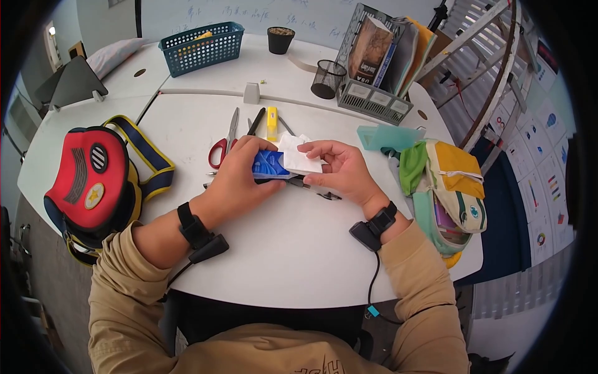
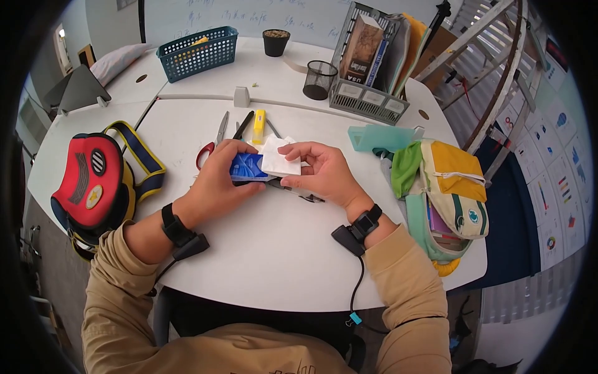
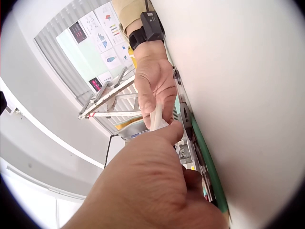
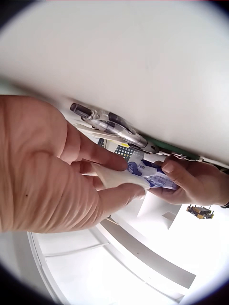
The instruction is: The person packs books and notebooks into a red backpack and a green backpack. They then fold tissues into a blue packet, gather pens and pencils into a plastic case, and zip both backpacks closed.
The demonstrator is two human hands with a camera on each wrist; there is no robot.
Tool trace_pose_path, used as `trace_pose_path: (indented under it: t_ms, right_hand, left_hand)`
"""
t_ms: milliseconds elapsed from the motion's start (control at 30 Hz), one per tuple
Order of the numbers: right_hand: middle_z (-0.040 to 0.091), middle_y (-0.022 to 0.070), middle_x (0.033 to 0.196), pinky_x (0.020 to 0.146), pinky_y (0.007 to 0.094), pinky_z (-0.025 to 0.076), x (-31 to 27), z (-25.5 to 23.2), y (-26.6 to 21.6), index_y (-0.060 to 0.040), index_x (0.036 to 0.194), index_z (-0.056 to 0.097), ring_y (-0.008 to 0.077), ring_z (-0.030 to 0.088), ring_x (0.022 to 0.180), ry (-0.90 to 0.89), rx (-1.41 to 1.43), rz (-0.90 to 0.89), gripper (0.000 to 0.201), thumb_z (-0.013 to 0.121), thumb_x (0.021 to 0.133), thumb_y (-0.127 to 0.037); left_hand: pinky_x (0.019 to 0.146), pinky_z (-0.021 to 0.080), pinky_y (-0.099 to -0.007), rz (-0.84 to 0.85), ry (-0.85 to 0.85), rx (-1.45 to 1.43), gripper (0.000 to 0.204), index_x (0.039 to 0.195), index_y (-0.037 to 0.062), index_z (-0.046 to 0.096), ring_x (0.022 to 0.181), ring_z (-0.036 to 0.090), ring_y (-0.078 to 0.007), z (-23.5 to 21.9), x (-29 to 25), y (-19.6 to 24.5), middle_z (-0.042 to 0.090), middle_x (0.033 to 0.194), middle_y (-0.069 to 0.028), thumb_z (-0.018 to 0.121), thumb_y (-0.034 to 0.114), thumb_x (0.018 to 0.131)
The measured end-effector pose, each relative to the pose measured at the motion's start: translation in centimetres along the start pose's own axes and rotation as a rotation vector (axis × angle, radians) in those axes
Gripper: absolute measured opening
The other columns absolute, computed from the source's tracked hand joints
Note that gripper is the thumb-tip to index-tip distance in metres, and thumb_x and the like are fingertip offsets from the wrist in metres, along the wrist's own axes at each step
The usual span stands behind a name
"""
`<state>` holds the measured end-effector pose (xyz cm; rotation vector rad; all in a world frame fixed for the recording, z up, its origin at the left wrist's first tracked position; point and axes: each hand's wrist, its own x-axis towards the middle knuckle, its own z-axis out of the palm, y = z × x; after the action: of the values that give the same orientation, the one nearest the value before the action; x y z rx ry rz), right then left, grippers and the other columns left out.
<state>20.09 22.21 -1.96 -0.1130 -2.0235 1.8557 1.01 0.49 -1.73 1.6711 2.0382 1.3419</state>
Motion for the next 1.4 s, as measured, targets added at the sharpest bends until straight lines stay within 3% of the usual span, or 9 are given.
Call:
trace_pose_path:
  t_ms: [200,300,400,600,800,900,1200,1400]
  right_hand:
    - [0.074,0.0222,0.147,0.111,0.0386,0.066,0.0,-0.1,0.3,0.0016,0.115,0.074,0.0245,0.073,0.134,-0.02,-0.061,-0.024,0.023,0.081,0.097,0.014]
    - [0.077,0.0198,0.142,0.1,0.0328,0.068,-0.1,-0.3,0.7,0.0004,0.117,0.077,0.0215,0.076,0.126,-0.024,-0.11,-0.081,0.026,0.086,0.095,0.01]
    - [0.078,0.0156,0.141,0.097,0.0317,0.068,-0.1,-0.1,0.6,-0.0019,0.116,0.078,0.0204,0.076,0.124,-0.033,-0.177,-0.11,0.028,0.088,0.093,0.008]
    - [0.078,0.0107,0.141,0.094,0.0305,0.067,-0.1,0.5,0.0,-0.0062,0.112,0.079,0.0193,0.074,0.127,0.028,-0.407,-0.162,0.03,0.095,0.088,0.002]
    - [0.077,0.0112,0.143,0.092,0.0297,0.067,-0.2,0.9,-0.9,-0.0056,0.109,0.078,0.0184,0.073,0.126,0.016,-0.448,-0.19,0.026,0.095,0.09,-0.001]
    - [0.076,0.0123,0.146,0.092,0.0301,0.067,-0.2,0.7,-0.5,-0.0057,0.106,0.078,0.0189,0.073,0.127,0.003,-0.415,-0.184,0.021,0.094,0.092,-0.001]
    - [0.077,0.0153,0.147,0.11,0.0351,0.063,-0.1,0.1,0.6,-0.0035,0.105,0.078,0.0199,0.072,0.131,-0.017,-0.169,-0.114,0.012,0.087,0.099,0.002]
    - [0.08,0.0129,0.142,0.11,0.0354,0.061,-0.4,0.4,0.3,-0.0036,0.107,0.079,0.0204,0.075,0.128,-0.035,-0.315,-0.123,0.012,0.084,0.098,0.003]
  left_hand:
    - [0.107,0.059,-0.0404,-0.004,-0.002,-0.011,0.064,0.139,0.0039,0.064,0.126,0.07,-0.0314,0.0,-0.1,0.0,0.066,0.137,-0.0149,0.098,0.013,0.086]
    - [0.108,0.059,-0.0405,-0.022,-0.003,-0.008,0.064,0.139,0.0037,0.064,0.126,0.07,-0.0315,0.0,-0.1,-0.1,0.066,0.137,-0.015,0.098,0.013,0.086]
    - [0.108,0.059,-0.0405,-0.028,-0.001,0.001,0.065,0.14,0.0036,0.064,0.127,0.07,-0.0314,0.0,-0.1,-0.2,0.066,0.138,-0.0149,0.099,0.013,0.086]
    - [0.11,0.058,-0.0407,-0.015,-0.007,0.006,0.065,0.14,0.0033,0.063,0.128,0.07,-0.0314,0.0,-0.1,-0.3,0.065,0.139,-0.0155,0.099,0.014,0.086]
    - [0.111,0.058,-0.0406,-0.016,-0.01,0.011,0.065,0.14,0.0032,0.064,0.129,0.069,-0.0315,0.0,-0.1,-0.4,0.065,0.139,-0.0159,0.099,0.014,0.086]
    - [0.11,0.058,-0.0405,-0.007,-0.014,0.011,0.065,0.14,0.0031,0.064,0.128,0.069,-0.0312,-0.1,0.0,-0.3,0.065,0.139,-0.0157,0.098,0.015,0.086]
    - [0.111,0.058,-0.0402,-0.02,-0.007,-0.003,0.063,0.139,0.0031,0.065,0.129,0.069,-0.0307,-0.2,0.0,-0.3,0.065,0.139,-0.0154,0.097,0.014,0.086]
    - [0.112,0.057,-0.0418,0.037,-0.052,-0.004,0.062,0.136,0.0032,0.067,0.131,0.067,-0.0334,-0.5,0.2,-0.5,0.067,0.136,-0.015,0.098,0.013,0.084]
